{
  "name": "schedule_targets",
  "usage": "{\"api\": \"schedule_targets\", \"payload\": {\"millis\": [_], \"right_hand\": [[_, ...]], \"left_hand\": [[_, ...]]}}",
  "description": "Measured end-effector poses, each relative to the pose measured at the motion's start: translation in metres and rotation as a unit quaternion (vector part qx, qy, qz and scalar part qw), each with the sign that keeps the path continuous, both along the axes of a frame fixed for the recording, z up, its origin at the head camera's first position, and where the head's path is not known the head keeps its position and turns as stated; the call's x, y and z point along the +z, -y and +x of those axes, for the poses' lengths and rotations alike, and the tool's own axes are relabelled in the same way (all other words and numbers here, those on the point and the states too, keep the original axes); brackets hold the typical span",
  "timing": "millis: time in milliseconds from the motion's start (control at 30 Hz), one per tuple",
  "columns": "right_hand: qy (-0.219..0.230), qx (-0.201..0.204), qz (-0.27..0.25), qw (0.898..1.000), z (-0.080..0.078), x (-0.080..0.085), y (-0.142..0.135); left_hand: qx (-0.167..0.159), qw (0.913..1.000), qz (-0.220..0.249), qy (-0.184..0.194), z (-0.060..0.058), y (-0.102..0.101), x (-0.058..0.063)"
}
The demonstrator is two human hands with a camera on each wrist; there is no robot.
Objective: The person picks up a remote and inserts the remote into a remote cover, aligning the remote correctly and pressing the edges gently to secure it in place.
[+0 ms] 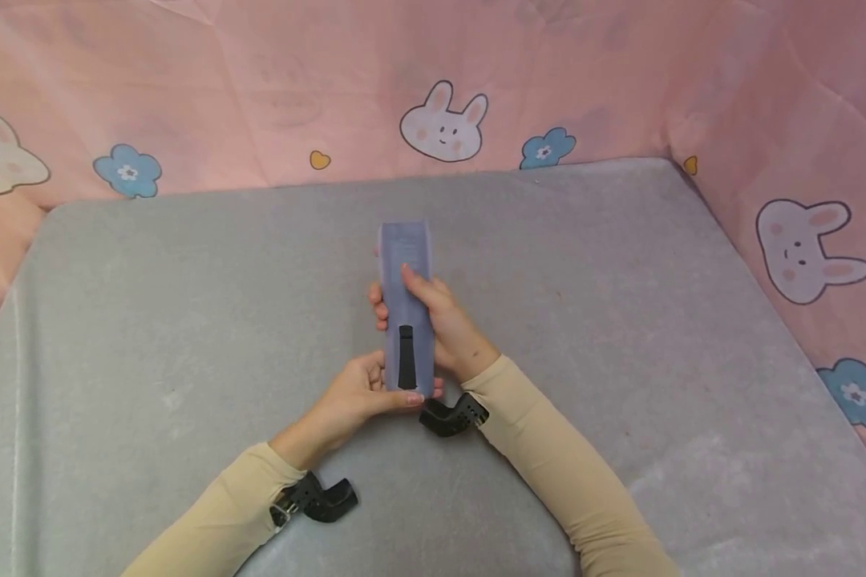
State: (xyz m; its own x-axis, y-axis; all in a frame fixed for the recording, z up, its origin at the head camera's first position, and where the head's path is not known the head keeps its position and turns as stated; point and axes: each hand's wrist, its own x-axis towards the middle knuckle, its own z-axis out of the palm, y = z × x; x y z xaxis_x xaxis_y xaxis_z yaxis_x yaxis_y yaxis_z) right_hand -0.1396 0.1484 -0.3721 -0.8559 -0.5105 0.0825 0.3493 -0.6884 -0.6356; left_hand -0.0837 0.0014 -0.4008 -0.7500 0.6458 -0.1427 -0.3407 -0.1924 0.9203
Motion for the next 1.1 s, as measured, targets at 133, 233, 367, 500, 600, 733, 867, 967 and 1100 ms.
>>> {"api": "schedule_targets", "payload": {"millis": [133, 233, 367, 500, 600, 733, 867, 967, 1100], "right_hand": [[-0.004, -0.059, 0.053, 0.997, -0.003, -0.001, 0.001], [-0.007, -0.084, 0.074, 0.994, -0.006, -0.002, 0.000], [-0.021, -0.108, 0.097, 0.989, -0.007, -0.002, 0.000], [-0.049, -0.130, 0.118, 0.983, -0.004, 0.002, 0.000], [-0.070, -0.143, 0.140, 0.977, -0.003, 0.004, -0.003], [-0.092, -0.141, 0.168, 0.971, -0.004, 0.009, -0.008], [-0.085, -0.117, 0.169, 0.975, -0.005, 0.012, -0.010], [-0.083, -0.101, 0.164, 0.978, -0.006, 0.011, -0.010], [-0.082, -0.060, 0.102, 0.990, -0.008, 0.006, -0.013]], "left_hand": [[0.014, 0.9996, -0.018, -0.013, 0.003, -0.004, 0.001], [0.039, 0.9988, -0.026, -0.014, 0.006, -0.007, 0.003], [0.066, 0.9973, -0.033, -0.004, 0.010, -0.011, 0.007], [0.085, 0.9956, -0.037, 0.014, 0.013, -0.014, 0.011], [0.083, 0.9958, -0.035, 0.018, 0.012, -0.013, 0.013], [0.068, 0.9974, -0.016, 0.018, 0.009, -0.009, 0.013], [0.062, 0.9979, -0.004, 0.016, 0.007, -0.006, 0.009], [0.064, 0.9976, 0.014, 0.025, 0.007, -0.005, 0.007], [0.066, 0.9948, 0.059, 0.050, 0.005, -0.002, 0.007]]}}
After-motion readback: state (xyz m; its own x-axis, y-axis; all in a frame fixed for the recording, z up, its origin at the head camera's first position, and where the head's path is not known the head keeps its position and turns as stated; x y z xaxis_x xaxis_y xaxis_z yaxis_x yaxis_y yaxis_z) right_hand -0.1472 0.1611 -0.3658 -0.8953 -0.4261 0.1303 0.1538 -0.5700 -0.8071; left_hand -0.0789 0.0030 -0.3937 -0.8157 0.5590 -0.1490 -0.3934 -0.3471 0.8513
